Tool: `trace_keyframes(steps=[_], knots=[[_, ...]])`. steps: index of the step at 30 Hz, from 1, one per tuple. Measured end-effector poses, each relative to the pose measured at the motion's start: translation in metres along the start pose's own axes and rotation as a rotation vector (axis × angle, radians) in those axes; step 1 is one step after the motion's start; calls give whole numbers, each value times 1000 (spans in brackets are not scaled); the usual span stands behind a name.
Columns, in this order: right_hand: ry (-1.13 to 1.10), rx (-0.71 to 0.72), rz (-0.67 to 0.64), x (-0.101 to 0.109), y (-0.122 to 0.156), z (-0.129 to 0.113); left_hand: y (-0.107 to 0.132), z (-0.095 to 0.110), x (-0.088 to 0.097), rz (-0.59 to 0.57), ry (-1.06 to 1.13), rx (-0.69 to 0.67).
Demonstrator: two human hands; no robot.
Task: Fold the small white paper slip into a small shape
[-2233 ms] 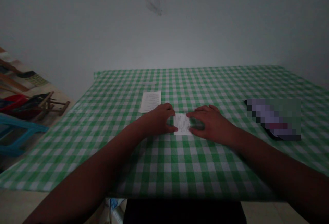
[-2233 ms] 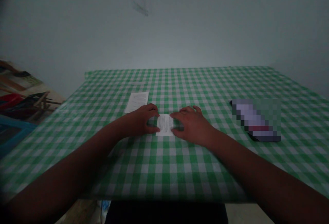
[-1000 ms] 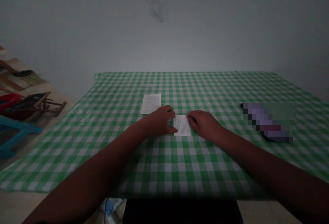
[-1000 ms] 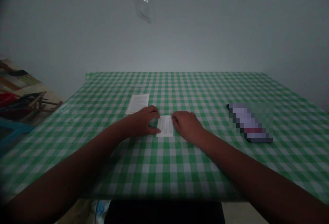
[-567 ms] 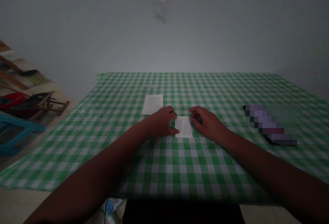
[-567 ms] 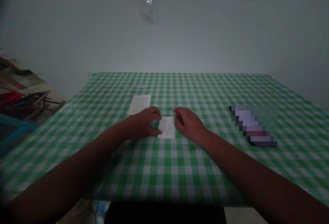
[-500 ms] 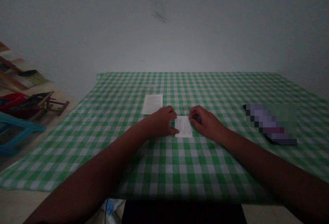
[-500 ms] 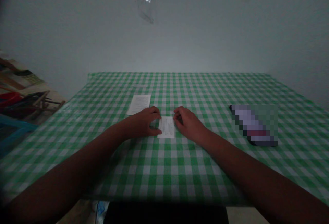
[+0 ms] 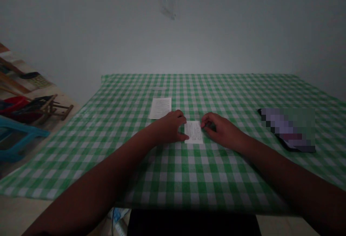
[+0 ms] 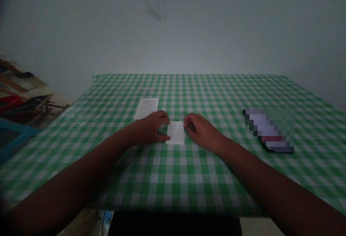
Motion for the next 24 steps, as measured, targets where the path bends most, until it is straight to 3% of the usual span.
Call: trace_keyframes(steps=[7,15,24], knots=[[166,144,-64,-13,7,-13,0,2,2,5,9,5],[192,138,-17,-12,1,-11,-6,0,3,121,-48,91],[232,63,126,-4,-13,-4,-7,4,2,120,-95,88]])
Point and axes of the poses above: each hand's wrist, its own y-axis away from the middle knuckle, its own x-axis out of the back of the hand, z = x × y, the point moved 10 cm from there along -y, towards the middle knuckle, and after that the axes turned 11 degrees about -x, right-handed, at the moved point
